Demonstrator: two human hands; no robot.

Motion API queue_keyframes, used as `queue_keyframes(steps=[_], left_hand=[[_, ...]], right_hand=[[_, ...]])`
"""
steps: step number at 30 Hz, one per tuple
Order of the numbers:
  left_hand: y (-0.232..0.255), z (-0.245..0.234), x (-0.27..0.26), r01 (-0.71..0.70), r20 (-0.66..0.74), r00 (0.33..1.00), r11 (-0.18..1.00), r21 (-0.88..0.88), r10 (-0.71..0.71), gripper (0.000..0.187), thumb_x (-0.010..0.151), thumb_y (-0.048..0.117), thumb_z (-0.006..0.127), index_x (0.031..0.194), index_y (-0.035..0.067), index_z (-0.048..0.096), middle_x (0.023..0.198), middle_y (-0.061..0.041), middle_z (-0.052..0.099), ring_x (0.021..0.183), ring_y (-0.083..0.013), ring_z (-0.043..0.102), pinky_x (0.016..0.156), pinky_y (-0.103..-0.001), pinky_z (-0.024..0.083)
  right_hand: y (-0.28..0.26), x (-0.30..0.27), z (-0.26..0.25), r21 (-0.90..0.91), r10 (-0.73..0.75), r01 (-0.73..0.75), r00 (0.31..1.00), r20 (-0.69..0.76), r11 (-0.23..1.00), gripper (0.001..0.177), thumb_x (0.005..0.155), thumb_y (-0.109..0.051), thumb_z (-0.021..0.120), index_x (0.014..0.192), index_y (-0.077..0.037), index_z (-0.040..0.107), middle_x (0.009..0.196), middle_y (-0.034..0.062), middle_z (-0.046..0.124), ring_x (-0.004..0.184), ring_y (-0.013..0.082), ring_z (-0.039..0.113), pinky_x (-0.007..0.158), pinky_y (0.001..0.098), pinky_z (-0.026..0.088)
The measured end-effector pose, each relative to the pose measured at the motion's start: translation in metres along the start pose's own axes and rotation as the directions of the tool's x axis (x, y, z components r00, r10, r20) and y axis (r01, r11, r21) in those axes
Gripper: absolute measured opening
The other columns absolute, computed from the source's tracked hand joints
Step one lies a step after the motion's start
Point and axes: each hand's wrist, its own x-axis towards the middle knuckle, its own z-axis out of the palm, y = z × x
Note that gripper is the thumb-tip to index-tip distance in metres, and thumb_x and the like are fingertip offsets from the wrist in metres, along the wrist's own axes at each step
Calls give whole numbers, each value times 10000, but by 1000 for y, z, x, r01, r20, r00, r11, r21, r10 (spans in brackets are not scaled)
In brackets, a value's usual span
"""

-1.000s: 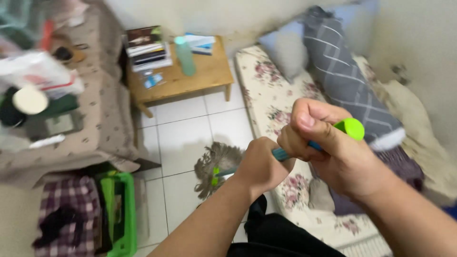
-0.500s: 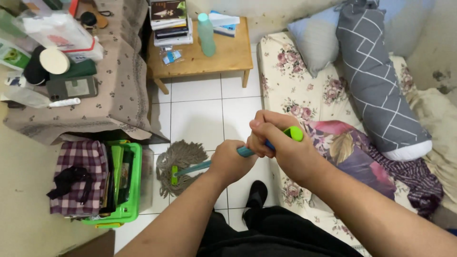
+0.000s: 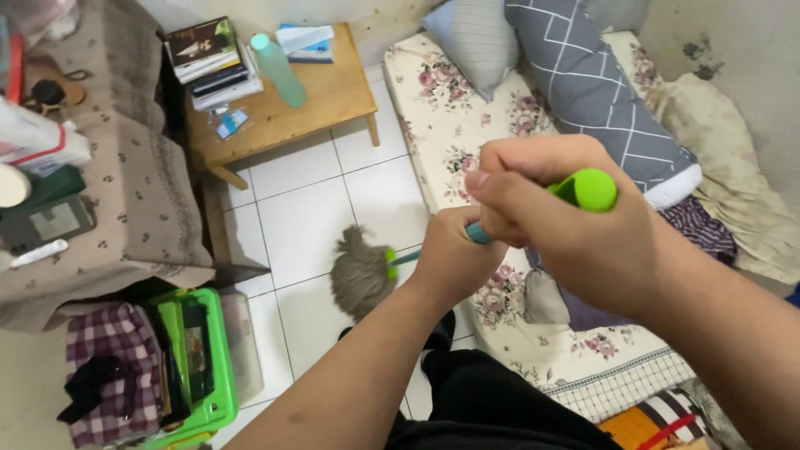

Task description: The recorder is using a mop to clean the tiled floor of a bedroom.

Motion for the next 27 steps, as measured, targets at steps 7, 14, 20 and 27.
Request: queue_keyframes(steps=[7, 14, 20, 27], left_hand=[[40, 2, -6, -110, 171, 978, 993, -47, 116, 238, 916, 262, 656, 1010, 50, 710, 957, -94, 766, 939, -199, 728, 772, -344, 568], [24, -10, -40, -96, 201, 978, 970, 224, 51, 217, 860, 222, 643, 937, 37, 727, 873, -184, 753, 845, -297, 749, 735, -388, 577], [27, -67, -96, -16, 76, 997, 950, 312, -9, 169, 808, 180, 637, 786, 34, 720, 746, -208, 714, 735, -358, 721, 678, -421, 560], [-43, -143, -191, -115, -55, 986, 888, 445, 156, 207, 810, 183, 681, 690, 16, 702, 750, -240, 694, 737, -423, 697, 709, -446, 579]], right_hand=[[-11, -27, 16, -136, -111, 107, 993, -27, 985, 458, 1074, -267, 502, 665, -63, 491, 618, -43, 436, 608, 64, 398, 529, 269, 388], [4, -44, 32, -20, -90, 91, 995, 45, 996, 451, 1056, -358, 523, 703, -92, 434, 632, -17, 413, 603, 111, 366, 551, 290, 346], [8, -45, 93, 330, -120, 69, 983, 138, 941, 439, 1045, -385, 551, 741, -95, 421, 650, -6, 342, 620, 140, 337, 635, 344, 356], [22, -63, 212, 480, -139, 48, 978, 155, 876, 382, 1062, -346, 542, 806, -87, 427, 667, 8, 347, 651, 163, 343, 722, 366, 368]])
